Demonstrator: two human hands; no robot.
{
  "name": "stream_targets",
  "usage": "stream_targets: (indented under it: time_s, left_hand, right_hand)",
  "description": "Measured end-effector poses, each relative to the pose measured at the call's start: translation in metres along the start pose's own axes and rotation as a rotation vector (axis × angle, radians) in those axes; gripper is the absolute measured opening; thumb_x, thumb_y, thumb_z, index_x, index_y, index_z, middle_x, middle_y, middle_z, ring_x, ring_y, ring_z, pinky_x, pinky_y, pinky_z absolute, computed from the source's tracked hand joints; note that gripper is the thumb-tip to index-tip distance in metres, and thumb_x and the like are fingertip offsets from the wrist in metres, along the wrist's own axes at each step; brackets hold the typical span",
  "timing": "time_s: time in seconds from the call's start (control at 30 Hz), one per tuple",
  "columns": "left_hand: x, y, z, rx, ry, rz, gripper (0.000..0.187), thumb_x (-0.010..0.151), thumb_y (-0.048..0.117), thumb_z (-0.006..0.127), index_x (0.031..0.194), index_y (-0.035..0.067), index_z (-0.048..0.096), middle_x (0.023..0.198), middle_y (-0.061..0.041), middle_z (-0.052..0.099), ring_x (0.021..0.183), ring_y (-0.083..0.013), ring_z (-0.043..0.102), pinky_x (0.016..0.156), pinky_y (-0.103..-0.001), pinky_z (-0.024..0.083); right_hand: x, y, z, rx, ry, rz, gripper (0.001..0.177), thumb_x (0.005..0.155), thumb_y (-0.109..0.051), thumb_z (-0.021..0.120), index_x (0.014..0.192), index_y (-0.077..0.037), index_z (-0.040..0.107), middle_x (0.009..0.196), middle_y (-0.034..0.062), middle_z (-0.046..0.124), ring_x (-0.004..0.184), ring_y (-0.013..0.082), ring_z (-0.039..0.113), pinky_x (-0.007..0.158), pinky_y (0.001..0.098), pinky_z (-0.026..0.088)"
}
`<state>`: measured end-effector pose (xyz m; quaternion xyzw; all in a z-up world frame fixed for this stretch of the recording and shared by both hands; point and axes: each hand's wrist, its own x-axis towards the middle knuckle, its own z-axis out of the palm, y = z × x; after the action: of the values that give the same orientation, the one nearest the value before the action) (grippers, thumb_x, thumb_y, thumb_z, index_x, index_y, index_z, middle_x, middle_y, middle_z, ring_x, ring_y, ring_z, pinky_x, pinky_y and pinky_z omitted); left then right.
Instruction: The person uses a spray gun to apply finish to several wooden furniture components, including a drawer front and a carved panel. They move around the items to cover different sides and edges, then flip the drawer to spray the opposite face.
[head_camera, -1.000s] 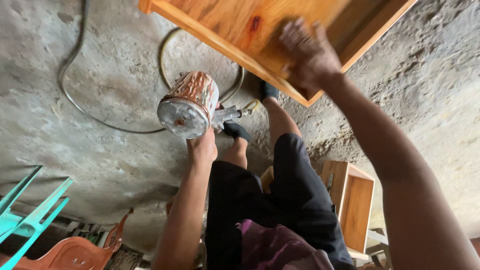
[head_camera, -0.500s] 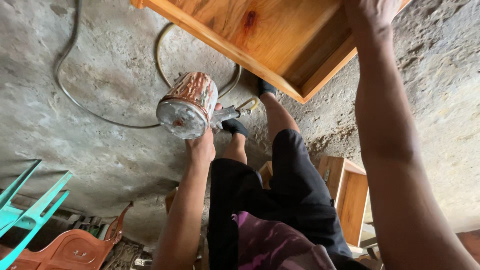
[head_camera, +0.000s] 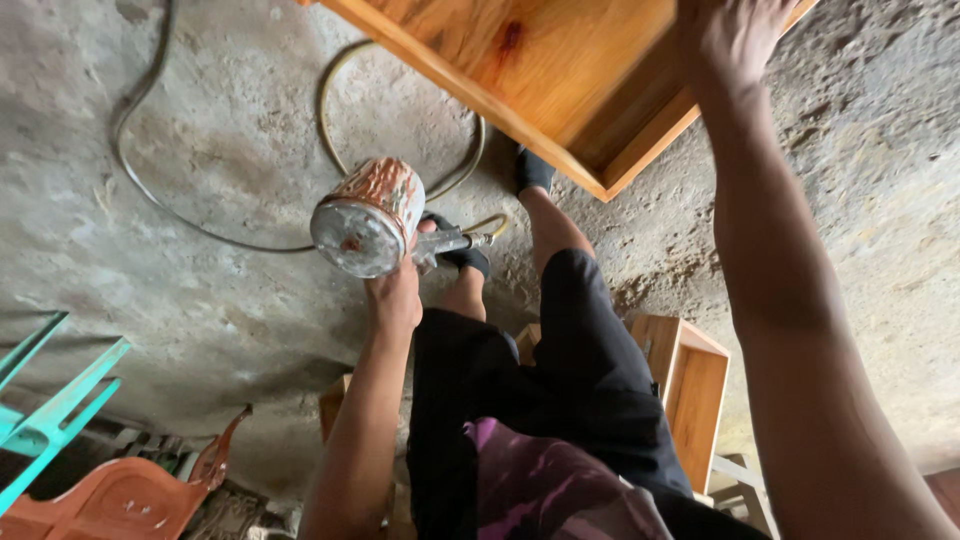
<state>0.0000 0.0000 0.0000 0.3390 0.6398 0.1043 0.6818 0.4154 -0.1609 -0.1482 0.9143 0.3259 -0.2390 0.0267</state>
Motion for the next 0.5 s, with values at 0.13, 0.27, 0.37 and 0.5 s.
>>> stream_targets:
  time_s: [0.13, 0.27, 0.37, 0.5]
  left_hand:
    - [-0.010, 0.002, -0.010, 0.003, 0.078, 0.082, 0.028, 0.101, 0.014, 0.064, 0.125, 0.000, 0.067, 0.112, -0.003, 0.068, 0.091, -0.0115, 0.058, 0.072, -0.029, 0.045]
    - [-0.033, 0.020, -0.019, 0.023, 0.217, -0.130, 0.033, 0.098, 0.011, 0.067, 0.128, 0.000, 0.066, 0.102, -0.010, 0.066, 0.075, -0.0250, 0.051, 0.058, -0.042, 0.037]
    - [-0.066, 0.040, -0.033, -0.036, 0.225, -0.017, 0.038, 0.098, 0.015, 0.065, 0.133, 0.001, 0.058, 0.102, -0.007, 0.063, 0.076, -0.0196, 0.052, 0.059, -0.038, 0.042]
    - [-0.121, 0.067, -0.078, -0.038, 0.064, 0.576, 0.042, 0.102, 0.019, 0.058, 0.139, 0.004, 0.046, 0.123, 0.000, 0.057, 0.111, -0.0073, 0.056, 0.089, -0.030, 0.051]
  right_hand:
    - [-0.013, -0.042, 0.007, -0.076, 0.049, -0.194, 0.079, 0.110, -0.058, 0.053, 0.150, 0.009, 0.049, 0.164, 0.0346, 0.026, 0.153, 0.0518, 0.018, 0.117, 0.0793, 0.009]
    - [-0.160, -0.118, -0.040, 0.135, 0.273, -0.518, 0.028, 0.106, -0.033, 0.072, 0.115, -0.006, 0.068, 0.165, 0.0280, 0.038, 0.156, 0.0540, 0.017, 0.119, 0.0773, 0.009]
    - [-0.260, -0.179, -0.100, 0.421, 0.290, -0.545, 0.027, 0.099, -0.014, 0.073, 0.123, -0.004, 0.066, 0.137, 0.0150, 0.064, 0.133, 0.0356, 0.058, 0.121, 0.0557, 0.037]
    - [-0.347, -0.255, -0.194, 0.604, 0.360, -0.662, 0.033, 0.097, -0.013, 0.073, 0.127, -0.004, 0.064, 0.135, 0.0161, 0.062, 0.130, 0.0358, 0.057, 0.115, 0.0504, 0.045]
